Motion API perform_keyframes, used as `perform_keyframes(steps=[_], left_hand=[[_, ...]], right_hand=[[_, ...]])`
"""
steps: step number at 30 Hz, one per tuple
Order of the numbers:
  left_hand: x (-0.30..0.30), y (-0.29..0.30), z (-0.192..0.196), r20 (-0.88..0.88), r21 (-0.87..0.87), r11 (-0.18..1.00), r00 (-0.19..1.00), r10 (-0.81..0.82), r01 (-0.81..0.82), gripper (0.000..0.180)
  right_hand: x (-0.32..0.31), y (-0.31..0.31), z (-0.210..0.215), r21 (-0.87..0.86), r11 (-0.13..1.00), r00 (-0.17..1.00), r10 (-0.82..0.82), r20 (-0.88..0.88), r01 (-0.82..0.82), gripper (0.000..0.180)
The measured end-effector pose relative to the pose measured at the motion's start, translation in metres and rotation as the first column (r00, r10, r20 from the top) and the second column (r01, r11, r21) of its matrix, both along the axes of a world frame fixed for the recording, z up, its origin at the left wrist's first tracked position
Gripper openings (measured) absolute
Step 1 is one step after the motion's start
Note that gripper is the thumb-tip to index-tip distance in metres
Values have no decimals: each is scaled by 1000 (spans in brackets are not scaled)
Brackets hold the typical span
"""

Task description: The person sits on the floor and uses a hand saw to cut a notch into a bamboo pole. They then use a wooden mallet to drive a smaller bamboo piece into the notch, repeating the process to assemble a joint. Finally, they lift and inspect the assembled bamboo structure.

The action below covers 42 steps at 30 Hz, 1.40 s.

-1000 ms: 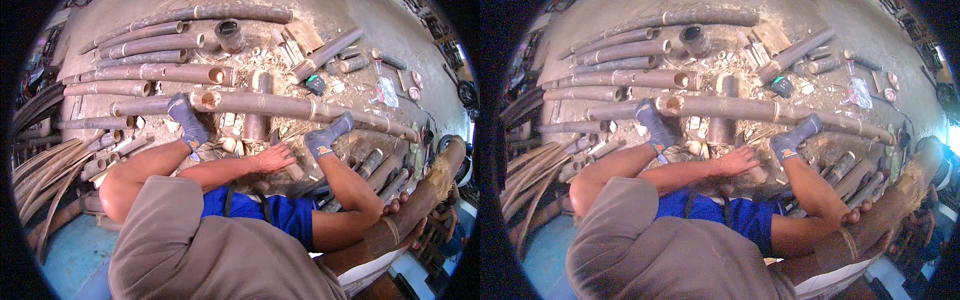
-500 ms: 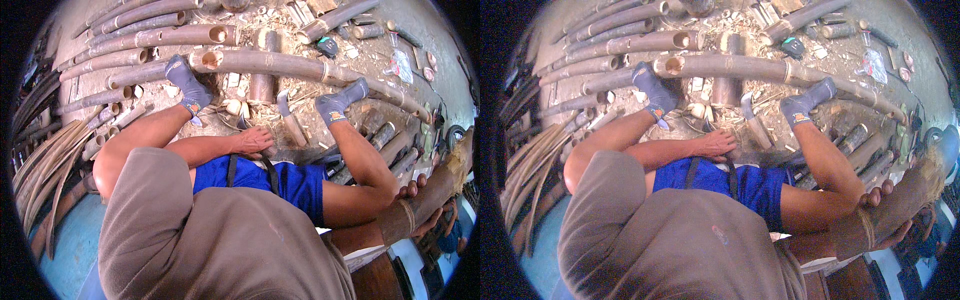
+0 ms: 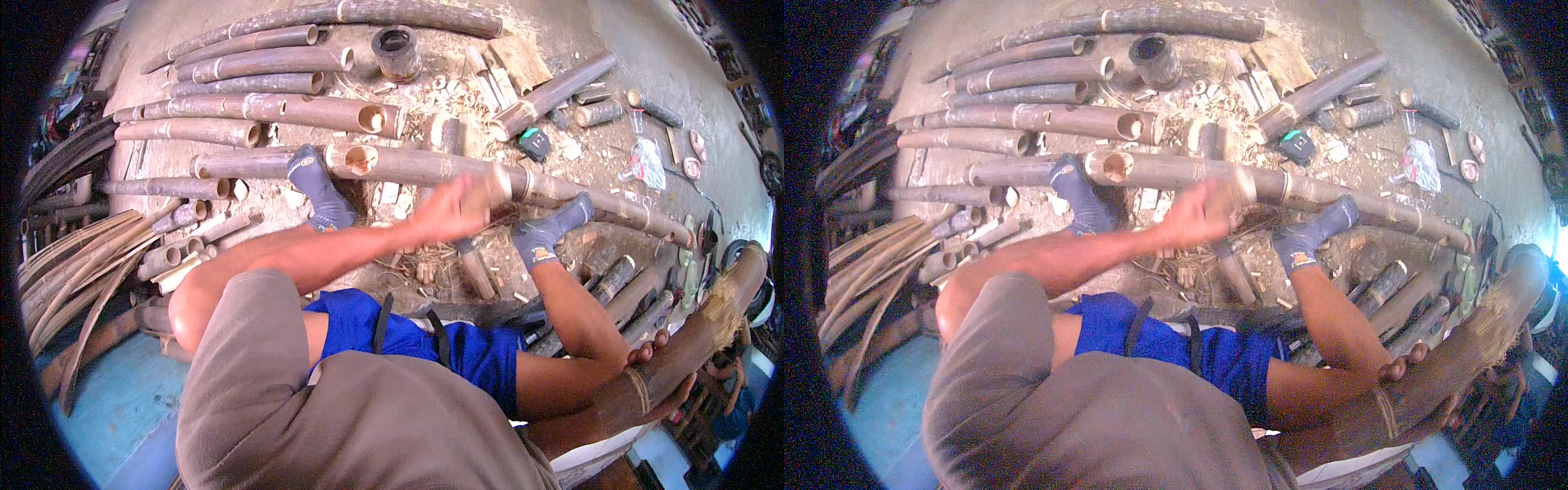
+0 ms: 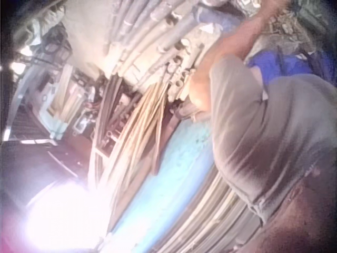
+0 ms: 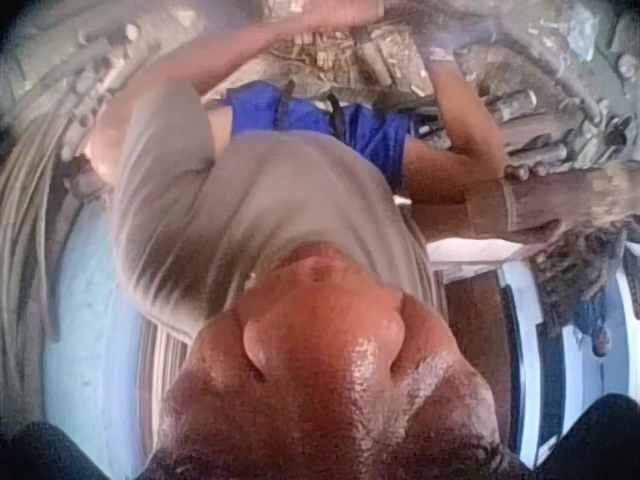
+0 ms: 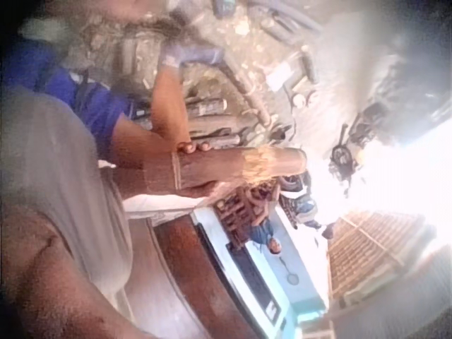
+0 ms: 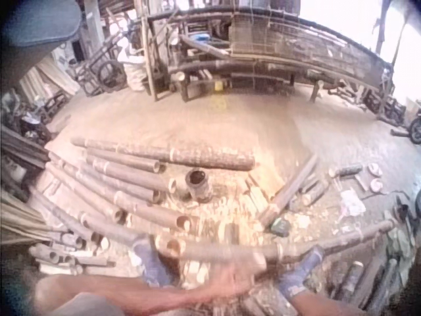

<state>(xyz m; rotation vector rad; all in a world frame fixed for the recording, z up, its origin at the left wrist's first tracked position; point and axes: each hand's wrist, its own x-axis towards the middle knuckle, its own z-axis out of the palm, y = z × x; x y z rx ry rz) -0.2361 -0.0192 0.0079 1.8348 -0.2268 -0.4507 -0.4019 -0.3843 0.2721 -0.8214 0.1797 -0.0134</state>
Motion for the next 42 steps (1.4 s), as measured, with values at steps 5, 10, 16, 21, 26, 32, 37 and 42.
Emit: perform_keyframes(steps=[5,10,16,21,26,32,37,42], left_hand=[[181,74,35,319,-357,753,686,654,-552,49],[274,162,23,198,-560,617,634,748,-553,41],[319,138,-13,67,-550,422,466,882,-721,51],[322,164,-53,201,-497,380,322,925,-780,66],[279,132,-8,143,-480,324,292,946,-815,62],[137,0,38,168,-380,704,704,691,-600,62],[28,-65,30,369,-15,968,898,239,-251,61],[18,-61,30,279,102,983,953,121,-155,56]], right_hand=[[2,14,-5,-84,988,989,-125,83,132,76],[14,24,-3,-100,990,994,-98,52,102,77],[19,52,9,-293,939,978,-204,-51,181,76],[25,57,-6,-347,906,958,-280,-65,241,75],[24,50,-18,-660,669,911,-407,57,341,78],[30,78,-33,-460,848,934,-344,-98,264,76],[10,153,-48,-722,691,850,-386,-359,9,76],[14,120,-67,-779,587,932,-363,-13,218,84]])
